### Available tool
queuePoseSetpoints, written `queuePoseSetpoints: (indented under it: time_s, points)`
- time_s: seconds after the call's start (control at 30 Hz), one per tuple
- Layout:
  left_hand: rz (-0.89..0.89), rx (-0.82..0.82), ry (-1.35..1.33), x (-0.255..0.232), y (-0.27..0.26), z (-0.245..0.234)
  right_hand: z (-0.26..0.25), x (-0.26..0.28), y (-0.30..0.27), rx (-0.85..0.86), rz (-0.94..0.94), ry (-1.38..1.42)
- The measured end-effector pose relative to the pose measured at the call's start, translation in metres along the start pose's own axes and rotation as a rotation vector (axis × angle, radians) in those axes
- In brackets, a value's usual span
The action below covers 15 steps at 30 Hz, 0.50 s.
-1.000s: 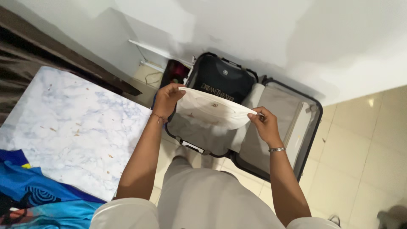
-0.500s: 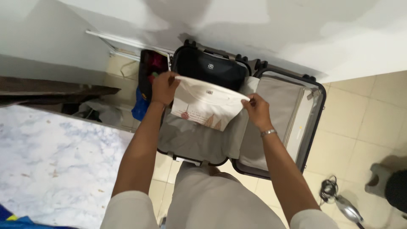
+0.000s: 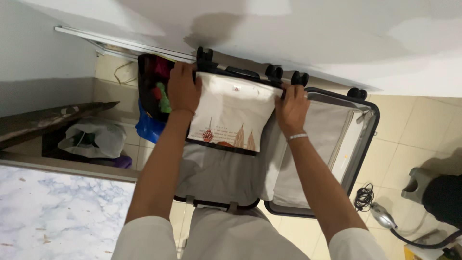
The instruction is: The person folds a white t-shirt and a black t-shirt on a small table. They then place the folded white t-shirt into an open suitcase on the floor. The person continues to fold the black t-shirt on the table.
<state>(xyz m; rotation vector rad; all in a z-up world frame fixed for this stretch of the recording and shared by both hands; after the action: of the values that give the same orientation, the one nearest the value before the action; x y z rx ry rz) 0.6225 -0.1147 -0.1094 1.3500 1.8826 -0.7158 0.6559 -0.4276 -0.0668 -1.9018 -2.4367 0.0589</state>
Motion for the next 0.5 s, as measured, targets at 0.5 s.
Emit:
queuePoseSetpoints:
  time_s: [0.5]
  points:
    - [0.056,0.177,0.253,0.039,-0.066,0.107,0.110,0.065,-0.051,0.090,0.033,0.003]
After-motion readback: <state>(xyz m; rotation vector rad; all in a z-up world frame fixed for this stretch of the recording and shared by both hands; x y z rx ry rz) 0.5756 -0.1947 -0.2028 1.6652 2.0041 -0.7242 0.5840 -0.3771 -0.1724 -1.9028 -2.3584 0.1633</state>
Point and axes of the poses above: each hand's wrist, its own y-axis towards the middle knuckle, its own z-axis out of the palm, x = y × z, the point moved 3 cm from there along y, towards the middle knuckle, and after that the axes turned 13 degrees about -y, right-handed, at the moved point
